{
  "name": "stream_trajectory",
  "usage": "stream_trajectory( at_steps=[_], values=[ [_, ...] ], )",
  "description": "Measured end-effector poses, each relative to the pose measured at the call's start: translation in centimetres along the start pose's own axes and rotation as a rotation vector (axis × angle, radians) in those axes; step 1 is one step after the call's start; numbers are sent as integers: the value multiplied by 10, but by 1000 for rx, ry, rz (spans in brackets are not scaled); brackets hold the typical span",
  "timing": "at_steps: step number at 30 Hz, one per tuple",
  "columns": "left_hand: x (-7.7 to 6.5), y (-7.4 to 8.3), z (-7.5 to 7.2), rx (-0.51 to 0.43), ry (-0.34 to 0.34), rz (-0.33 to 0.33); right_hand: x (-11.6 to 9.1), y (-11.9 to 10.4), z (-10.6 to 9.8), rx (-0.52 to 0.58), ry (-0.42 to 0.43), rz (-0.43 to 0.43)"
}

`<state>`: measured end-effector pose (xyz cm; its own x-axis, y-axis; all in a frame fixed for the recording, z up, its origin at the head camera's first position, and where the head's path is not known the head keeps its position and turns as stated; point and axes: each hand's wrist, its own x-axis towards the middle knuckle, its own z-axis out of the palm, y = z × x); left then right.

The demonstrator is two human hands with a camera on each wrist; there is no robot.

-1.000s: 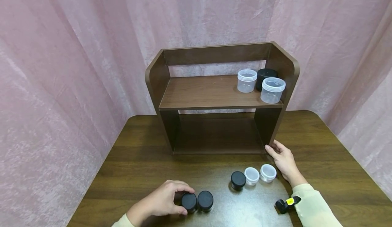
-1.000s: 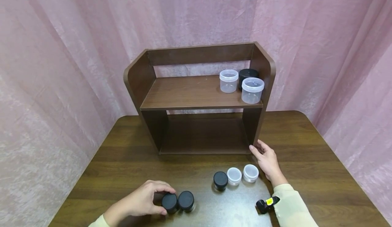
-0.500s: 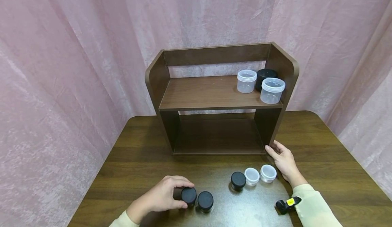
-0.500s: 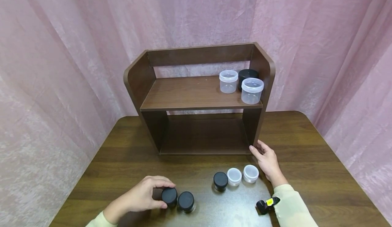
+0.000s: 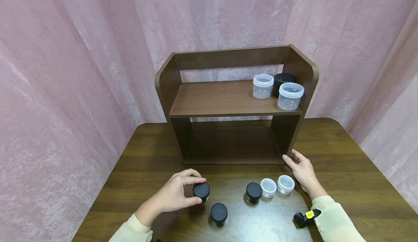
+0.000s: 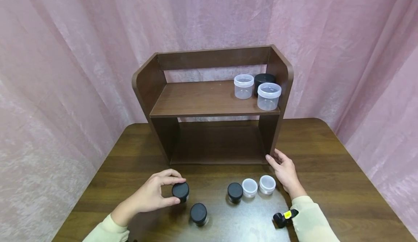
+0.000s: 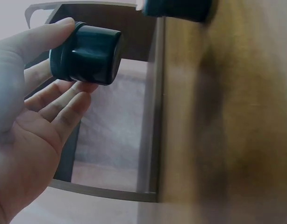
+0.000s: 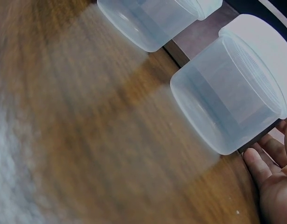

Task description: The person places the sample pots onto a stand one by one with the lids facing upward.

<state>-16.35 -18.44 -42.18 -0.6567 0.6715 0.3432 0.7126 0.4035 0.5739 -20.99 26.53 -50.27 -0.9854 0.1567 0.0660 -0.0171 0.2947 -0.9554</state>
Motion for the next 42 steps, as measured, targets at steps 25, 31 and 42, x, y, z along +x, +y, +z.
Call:
stream_trajectory(
  at_steps=[25,31,42],
  values=[
    [55,53,-38,-95,204,211,1,0,-3,-30,-25,38],
    [63,58,-36,-156,237,204,0,-1,-3,-37,-29,34],
    [87,73,-37,-209,260,232,0,-1,-3,-37,-31,35]
  ],
)
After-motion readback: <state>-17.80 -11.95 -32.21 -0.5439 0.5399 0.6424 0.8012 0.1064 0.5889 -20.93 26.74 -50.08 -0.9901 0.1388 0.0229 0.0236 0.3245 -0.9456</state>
